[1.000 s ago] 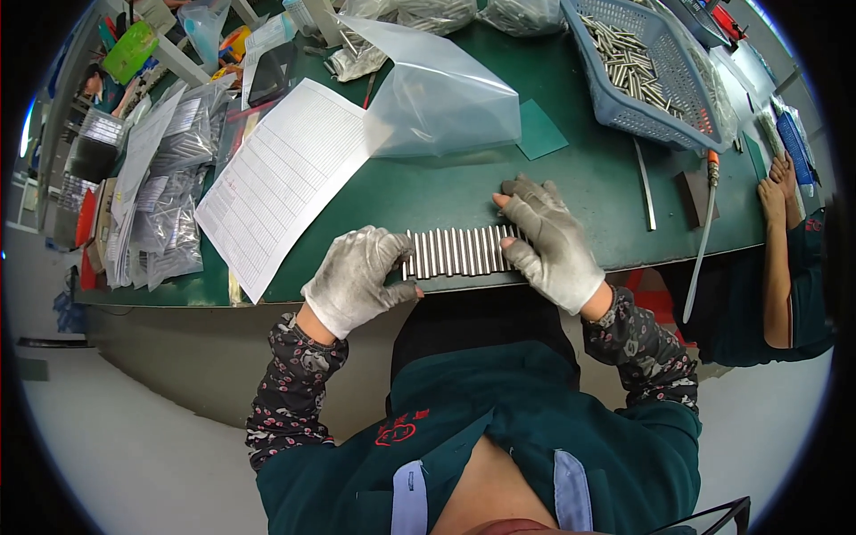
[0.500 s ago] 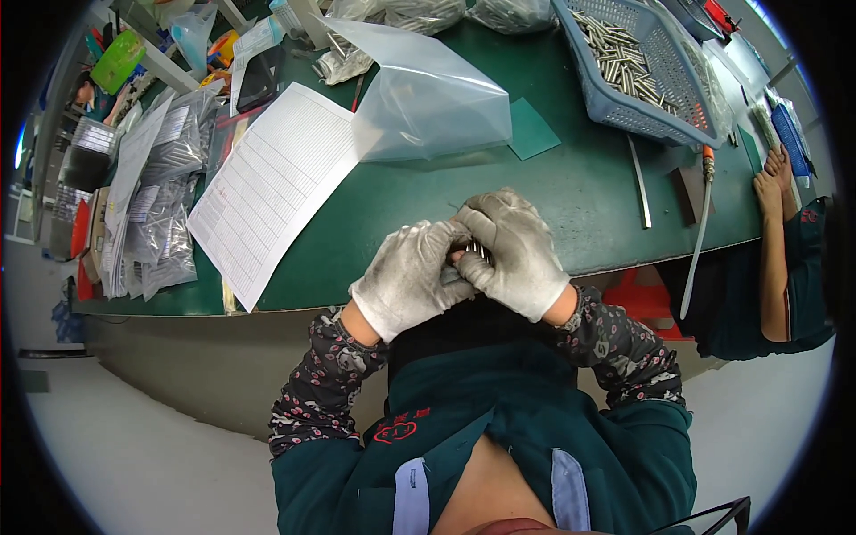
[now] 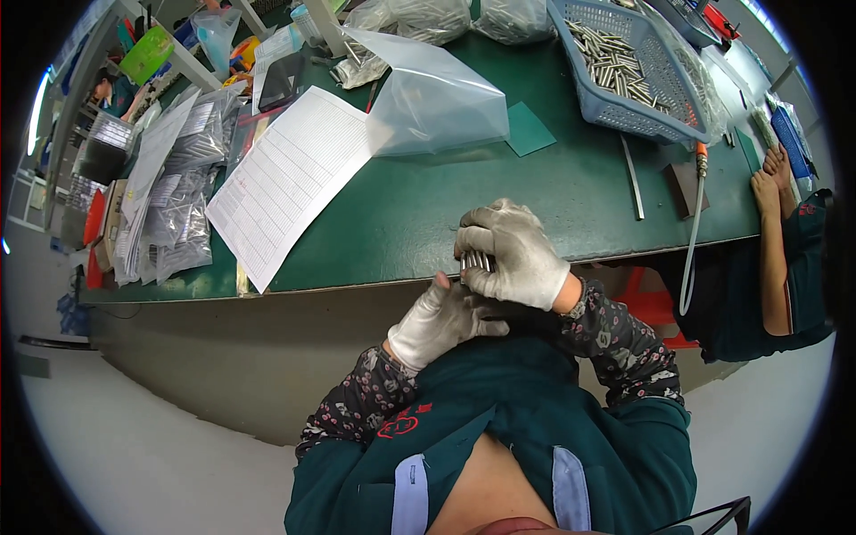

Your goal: Organizes metal pins from a tray into neat rows on a workbench and uses an air gun to clean the bundle.

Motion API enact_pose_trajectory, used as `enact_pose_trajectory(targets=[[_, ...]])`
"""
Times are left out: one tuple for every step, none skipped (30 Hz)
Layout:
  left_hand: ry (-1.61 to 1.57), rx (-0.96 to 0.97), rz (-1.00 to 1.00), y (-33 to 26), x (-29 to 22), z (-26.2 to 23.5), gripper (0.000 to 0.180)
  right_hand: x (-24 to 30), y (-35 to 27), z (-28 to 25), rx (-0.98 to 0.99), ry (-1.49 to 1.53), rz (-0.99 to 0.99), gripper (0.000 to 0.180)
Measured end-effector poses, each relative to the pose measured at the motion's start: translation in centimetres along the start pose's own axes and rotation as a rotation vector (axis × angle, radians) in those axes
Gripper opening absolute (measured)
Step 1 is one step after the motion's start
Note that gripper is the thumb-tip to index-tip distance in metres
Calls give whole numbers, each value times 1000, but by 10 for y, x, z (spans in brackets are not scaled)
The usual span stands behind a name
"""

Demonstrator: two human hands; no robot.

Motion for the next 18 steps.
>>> enact_pose_trajectory(targets=[[-188, 34, 35, 6, -1, 2, 92, 3, -2, 0, 1, -2, 1, 25], [-190, 36, 34, 10, -1, 6, 92, 8, -3, 0, 8, -8, -5, 26], [-248, -6, 62, 12, -4, 15, 91, 12, -6, 1, 12, -12, -8, 28], [-307, -49, 90, 12, -5, 21, 91, 16, -9, 3, 12, -10, -4, 28], [-338, -116, 86, 10, -3, 22, 88, 19, -12, 5, 23, 1, 5, 28], [-340, -117, 83, 10, -2, 24, 88, 22, -14, 6, 35, 12, 13, 29], [-344, -121, 101, 12, -2, 26, 86, 25, -15, 5, 21, 19, 25, 30], [-348, -126, 118, 12, -1, 28, 84, 26, -17, 6, 22, 21, 28, 30], [-341, -133, 158, 13, 0, 30, 78, 25, -17, 8, 26, 39, 46, 30], [-341, -134, 154, 12, 1, 29, 78, 24, -18, 9, 30, 58, 63, 30], [-385, -88, 118, 13, 3, 27, 74, 21, -19, 10, 28, 58, 67, 30], [-429, -43, 81, 13, 4, 26, 70, 18, -21, 11, -12, 131, 57, 31], [-389, -135, 82, 13, 3, 32, 67, 18, -21, 10, -53, 204, 47, 32], [-387, -135, 80, 12, 5, 28, 67, 20, -20, 7, -55, 204, 48, 32], [-350, -130, 77, 12, 6, 21, 64, 22, -17, 2, -52, 573, 255, 32], [-311, -124, 75, 10, 8, 17, 61, 24, -15, -2, -47, 940, 462, 33], [-360, -78, 103, 10, 10, 17, 41, 27, -15, -6, -58, 1076, 507, 35], [-356, -75, 104, 11, 7, 20, 41, 27, -16, -5, -62, 1073, 503, 35]])
Point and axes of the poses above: each hand's wrist, its own y-axis towards the middle knuckle, its own z-axis out of the palm, x = y × z, the point moved 2 cm from there along y, towards the middle knuckle, and after that the axes turned 6 degrees about -z, right-handed, at the moved point
